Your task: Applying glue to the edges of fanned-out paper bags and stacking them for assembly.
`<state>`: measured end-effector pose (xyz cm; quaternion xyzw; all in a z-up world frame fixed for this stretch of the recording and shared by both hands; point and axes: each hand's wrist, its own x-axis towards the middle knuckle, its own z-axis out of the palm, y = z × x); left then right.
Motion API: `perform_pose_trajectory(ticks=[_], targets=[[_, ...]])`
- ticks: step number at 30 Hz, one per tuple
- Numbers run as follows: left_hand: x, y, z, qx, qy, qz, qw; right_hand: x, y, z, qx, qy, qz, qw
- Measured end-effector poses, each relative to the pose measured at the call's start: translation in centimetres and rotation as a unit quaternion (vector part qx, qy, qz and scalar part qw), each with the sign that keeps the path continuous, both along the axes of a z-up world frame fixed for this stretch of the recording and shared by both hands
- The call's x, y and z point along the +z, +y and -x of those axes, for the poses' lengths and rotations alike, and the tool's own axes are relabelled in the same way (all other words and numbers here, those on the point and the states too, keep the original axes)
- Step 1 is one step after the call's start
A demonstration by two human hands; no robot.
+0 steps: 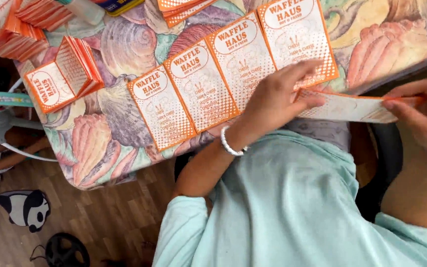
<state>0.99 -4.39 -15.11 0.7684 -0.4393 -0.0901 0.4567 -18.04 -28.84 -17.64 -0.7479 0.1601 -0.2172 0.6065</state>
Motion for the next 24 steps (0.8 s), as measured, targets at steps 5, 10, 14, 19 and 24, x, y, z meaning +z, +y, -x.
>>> perform_pose_trajectory(ticks=[5,10,14,19,24], targets=[[4.2,1.0,-1.0,0.023,0.152,0.076,0.985,5.6,-1.0,-0.4,-0.005,0.216,0.173,0.961],[5.8,2.4,-0.1,0.052,0.191,0.102,0.975,-14.0,-10.6,4.2,-0.193,0.11,0.045,0.974],[6.3,3.2,0.4,0.066,0.183,0.115,0.974,-13.2,-9.5,4.7,-0.225,0.134,0.074,0.962],[5.8,2.7,0.5,0.076,0.186,0.125,0.972,-6.2,-7.6,-0.2,-0.097,0.062,0.025,0.993],[5.3,1.9,0.8,0.081,0.207,0.121,0.967,-5.1,-7.7,-0.5,-0.01,0.006,0.115,0.993]])
